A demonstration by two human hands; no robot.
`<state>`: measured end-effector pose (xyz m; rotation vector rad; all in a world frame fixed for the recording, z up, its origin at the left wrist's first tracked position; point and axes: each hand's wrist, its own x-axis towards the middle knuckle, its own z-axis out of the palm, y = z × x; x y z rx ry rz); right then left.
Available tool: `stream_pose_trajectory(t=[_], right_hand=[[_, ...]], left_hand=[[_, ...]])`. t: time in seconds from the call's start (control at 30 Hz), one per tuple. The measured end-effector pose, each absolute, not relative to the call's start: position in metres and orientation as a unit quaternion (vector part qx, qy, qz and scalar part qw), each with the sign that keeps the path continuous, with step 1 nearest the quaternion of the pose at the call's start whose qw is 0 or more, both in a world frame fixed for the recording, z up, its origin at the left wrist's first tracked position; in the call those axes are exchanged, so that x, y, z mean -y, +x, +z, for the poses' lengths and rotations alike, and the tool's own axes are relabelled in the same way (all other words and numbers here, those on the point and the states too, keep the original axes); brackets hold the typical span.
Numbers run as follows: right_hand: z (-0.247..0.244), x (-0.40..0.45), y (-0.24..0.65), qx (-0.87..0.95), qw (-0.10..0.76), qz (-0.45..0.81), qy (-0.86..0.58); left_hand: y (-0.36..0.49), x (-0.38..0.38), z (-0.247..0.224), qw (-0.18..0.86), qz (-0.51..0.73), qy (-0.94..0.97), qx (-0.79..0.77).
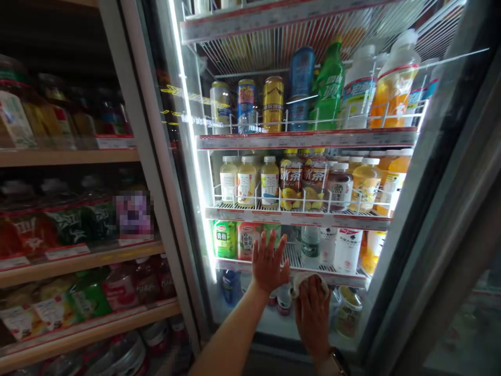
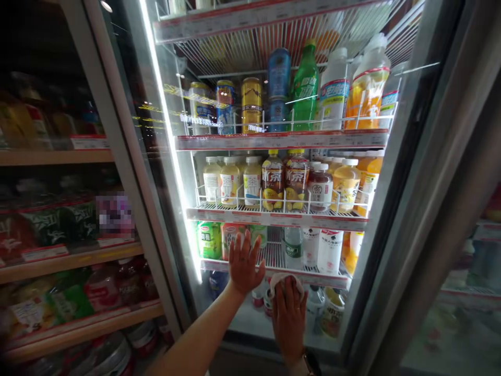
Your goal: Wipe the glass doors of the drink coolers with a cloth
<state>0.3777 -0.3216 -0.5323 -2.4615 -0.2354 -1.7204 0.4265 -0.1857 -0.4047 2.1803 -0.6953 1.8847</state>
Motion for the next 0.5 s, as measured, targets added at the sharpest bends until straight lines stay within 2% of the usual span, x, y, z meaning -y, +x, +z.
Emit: stream_pose_trajectory(t=[0.1,0.37,0.43,0.5], right_hand=[[-0.517,0.321,0.379,0.076,0.067,-0.569,-0.816],[-0.371,0.317,0.392,0.085,0.100,-0.592,-0.795],[-0.365,0.314,0.393,0.083,0.098,-0.596,-0.792],[-0.379,0.312,0.392,0.087,0.087,-0.595,-0.794]], left_hand=[[0.428,0.186,-0.407,0.089,0.630,0.736,0.232],[0.428,0.186,-0.408,0.094,0.632,0.731,0.240],[0.428,0.185,-0.408,0.095,0.634,0.730,0.238],[0.428,0.185,-0.408,0.094,0.637,0.728,0.238]])
